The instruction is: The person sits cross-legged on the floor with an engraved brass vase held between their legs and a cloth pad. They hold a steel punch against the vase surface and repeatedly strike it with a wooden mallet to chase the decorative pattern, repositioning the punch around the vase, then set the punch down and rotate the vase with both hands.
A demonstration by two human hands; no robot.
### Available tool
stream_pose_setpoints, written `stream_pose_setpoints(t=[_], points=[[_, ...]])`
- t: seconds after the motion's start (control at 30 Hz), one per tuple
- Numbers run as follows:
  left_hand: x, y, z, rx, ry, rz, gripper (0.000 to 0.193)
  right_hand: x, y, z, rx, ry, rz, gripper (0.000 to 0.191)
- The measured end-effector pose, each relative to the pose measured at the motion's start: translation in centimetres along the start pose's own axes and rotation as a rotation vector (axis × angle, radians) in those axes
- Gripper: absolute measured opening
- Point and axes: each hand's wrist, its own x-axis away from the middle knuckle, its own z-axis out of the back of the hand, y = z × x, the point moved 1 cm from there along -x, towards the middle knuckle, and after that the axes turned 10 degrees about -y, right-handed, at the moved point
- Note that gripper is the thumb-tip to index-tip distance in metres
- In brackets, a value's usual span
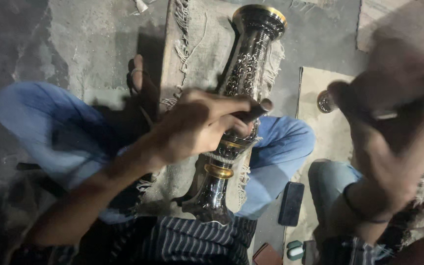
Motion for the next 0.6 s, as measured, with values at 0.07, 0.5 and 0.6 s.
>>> stream_pose_setpoints(t=[0.07,0.5,0.6], points=[[0.7,0.2,-0.8,0.071,0.128,-0.053,0.032,0.0,0.8,0.7,0.171,-0.171,0.042,0.032],[1.6,5.0,-1.2,-0.040,0.444,0.202,0.018,-4.0,-1.5,1.7,0.618,-0.262,0.228,0.045],[1.3,4.8,-1.5,0.266,0.499,0.195,0.015,-4.4,-2.0,2.3,0.550,-0.291,0.219,0.060]])
